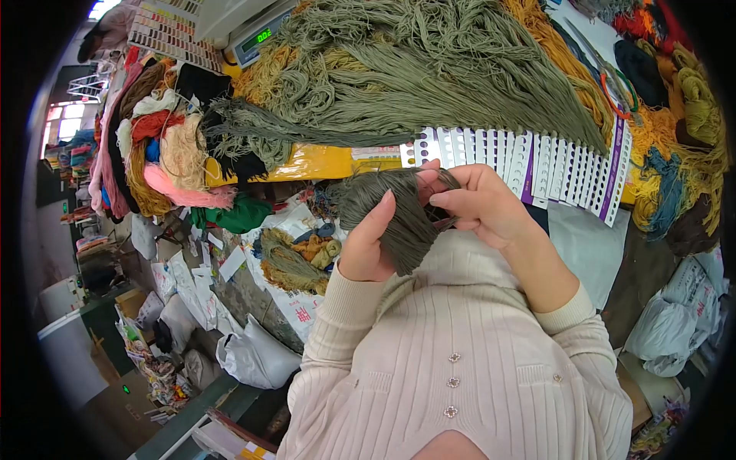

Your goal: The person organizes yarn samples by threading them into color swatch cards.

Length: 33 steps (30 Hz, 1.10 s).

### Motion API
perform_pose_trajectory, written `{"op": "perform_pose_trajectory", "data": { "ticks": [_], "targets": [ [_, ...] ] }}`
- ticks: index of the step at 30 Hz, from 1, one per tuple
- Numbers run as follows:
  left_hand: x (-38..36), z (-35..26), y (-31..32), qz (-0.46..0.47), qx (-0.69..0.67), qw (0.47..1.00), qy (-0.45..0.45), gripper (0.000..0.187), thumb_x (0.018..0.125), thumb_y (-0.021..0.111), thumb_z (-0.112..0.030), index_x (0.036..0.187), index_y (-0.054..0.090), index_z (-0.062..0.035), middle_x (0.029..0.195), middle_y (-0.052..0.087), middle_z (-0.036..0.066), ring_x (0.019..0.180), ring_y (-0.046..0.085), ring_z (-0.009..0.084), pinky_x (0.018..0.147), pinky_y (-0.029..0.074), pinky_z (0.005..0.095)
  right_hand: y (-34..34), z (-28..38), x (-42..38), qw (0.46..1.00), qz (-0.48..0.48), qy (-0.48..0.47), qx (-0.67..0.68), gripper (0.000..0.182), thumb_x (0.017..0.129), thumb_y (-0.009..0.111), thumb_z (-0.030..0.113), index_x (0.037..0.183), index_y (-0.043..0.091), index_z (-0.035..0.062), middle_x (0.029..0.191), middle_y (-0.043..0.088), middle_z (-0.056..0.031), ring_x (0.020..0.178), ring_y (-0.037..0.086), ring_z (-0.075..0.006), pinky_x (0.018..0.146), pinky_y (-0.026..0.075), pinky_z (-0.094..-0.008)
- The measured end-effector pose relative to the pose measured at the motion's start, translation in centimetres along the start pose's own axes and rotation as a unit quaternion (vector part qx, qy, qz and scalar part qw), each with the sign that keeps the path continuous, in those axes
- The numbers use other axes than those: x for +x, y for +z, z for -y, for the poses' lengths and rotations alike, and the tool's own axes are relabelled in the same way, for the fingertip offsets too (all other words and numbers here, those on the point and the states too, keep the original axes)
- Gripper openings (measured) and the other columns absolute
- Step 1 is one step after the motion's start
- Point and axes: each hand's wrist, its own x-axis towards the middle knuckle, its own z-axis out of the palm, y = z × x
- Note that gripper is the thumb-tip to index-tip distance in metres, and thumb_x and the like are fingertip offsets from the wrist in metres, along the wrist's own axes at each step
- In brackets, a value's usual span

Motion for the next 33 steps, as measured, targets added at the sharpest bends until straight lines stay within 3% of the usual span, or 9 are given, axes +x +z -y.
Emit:
{"op": "perform_pose_trajectory", "data": {
  "ticks": [3, 12, 15, 18, 21, 24, 30, 33],
  "targets": [
    [0.1, 0.1, 0.4, -0.006, 0.008, 1.000, -0.004, 0.046, 0.086, 0.036, -0.027, 0.121, 0.032, 0.0031, 0.116, 0.041, 0.011, 0.107, 0.040, 0.0194, 0.092, 0.031, 0.0353, 0.9, 0.4, -0.2, 0.997, -0.036, 0.005, -0.072, 0.007, 0.072, 0.057, 0.008, 0.075, 0.059, 0.0017, 0.058, 0.050, 0.0034, 0.043, 0.034, -0.0002, 0.037, 0.023, -0.0161],
    [0.1, 0.3, 0.6, -0.024, -0.010, 1.000, -0.002, 0.047, 0.086, 0.036, -0.026, 0.122, 0.029, 0.0039, 0.118, 0.041, 0.011, 0.109, 0.040, 0.0210, 0.093, 0.030, 0.0365, 0.9, 0.5, -0.5, 0.998, -0.049, 0.001, 0.029, 0.007, 0.072, 0.056, 0.005, 0.071, 0.059, -0.0005, 0.054, 0.047, 0.0023, 0.042, 0.036, -0.0027, 0.039, 0.030, -0.0176],
    [0.0, 0.2, 0.6, -0.019, -0.019, 1.000, -0.006, 0.045, 0.087, 0.035, -0.027, 0.121, 0.031, 0.0029, 0.119, 0.040, 0.011, 0.110, 0.039, 0.0219, 0.093, 0.030, 0.0382, -0.2, 0.4, -0.7, 0.998, 0.002, -0.030, 0.055, 0.007, 0.073, 0.054, 0.006, 0.070, 0.057, 0.0000, 0.054, 0.047, 0.0023, 0.042, 0.037, -0.0031, 0.040, 0.032, -0.0180],
    [-0.2, 0.1, 0.5, -0.010, -0.040, 0.999, -0.009, 0.042, 0.087, 0.034, -0.026, 0.118, 0.035, 0.0014, 0.121, 0.039, 0.011, 0.111, 0.038, 0.0222, 0.093, 0.030, 0.0389, -0.8, -0.1, -0.5, 0.994, -0.012, -0.036, 0.101, 0.006, 0.074, 0.054, 0.006, 0.073, 0.056, 0.0013, 0.057, 0.048, 0.0025, 0.043, 0.036, -0.0025, 0.040, 0.031, -0.0173],
    [-0.4, 0.3, 0.1, -0.036, -0.044, 0.998, -0.006, 0.038, 0.087, 0.034, -0.025, 0.116, 0.038, 0.0001, 0.122, 0.038, 0.011, 0.112, 0.037, 0.0219, 0.093, 0.031, 0.0383, -1.3, -0.1, -0.8, 0.988, 0.035, 0.011, 0.150, 0.005, 0.075, 0.054, 0.007, 0.074, 0.055, 0.0029, 0.060, 0.050, 0.0024, 0.045, 0.038, -0.0019, 0.040, 0.029, -0.0166],
    [-0.3, 0.6, -0.1, -0.049, -0.032, 0.998, 0.005, 0.036, 0.087, 0.035, -0.023, 0.116, 0.038, -0.0003, 0.124, 0.036, 0.011, 0.113, 0.036, 0.0217, 0.094, 0.030, 0.0378, -0.9, -0.1, -0.7, 0.996, 0.002, -0.001, 0.093, 0.006, 0.075, 0.054, 0.008, 0.077, 0.057, 0.0029, 0.064, 0.053, 0.0012, 0.046, 0.038, -0.0008, 0.039, 0.026, -0.0164],
    [-0.1, 0.6, 0.4, -0.028, -0.006, 1.000, -0.005, 0.041, 0.087, 0.035, -0.022, 0.122, 0.031, 0.0012, 0.128, 0.031, 0.012, 0.115, 0.034, 0.0219, 0.095, 0.030, 0.0371, 0.7, 0.5, -0.6, 0.999, -0.026, -0.002, -0.019, 0.016, 0.075, 0.054, 0.007, 0.088, 0.059, 0.0004, 0.071, 0.057, -0.0013, 0.051, 0.047, -0.0032, 0.042, 0.036, -0.0162],
    [0.0, 0.7, 0.3, -0.019, 0.008, 1.000, -0.001, 0.043, 0.088, 0.034, -0.023, 0.123, 0.029, 0.0020, 0.128, 0.030, 0.012, 0.115, 0.034, 0.0219, 0.095, 0.030, 0.0370, 0.7, 0.3, -0.4, 1.000, -0.026, -0.001, -0.004, 0.016, 0.074, 0.055, 0.006, 0.088, 0.059, 0.0002, 0.072, 0.058, -0.0023, 0.056, 0.052, -0.0061, 0.047, 0.043, -0.0190]
  ]
}}
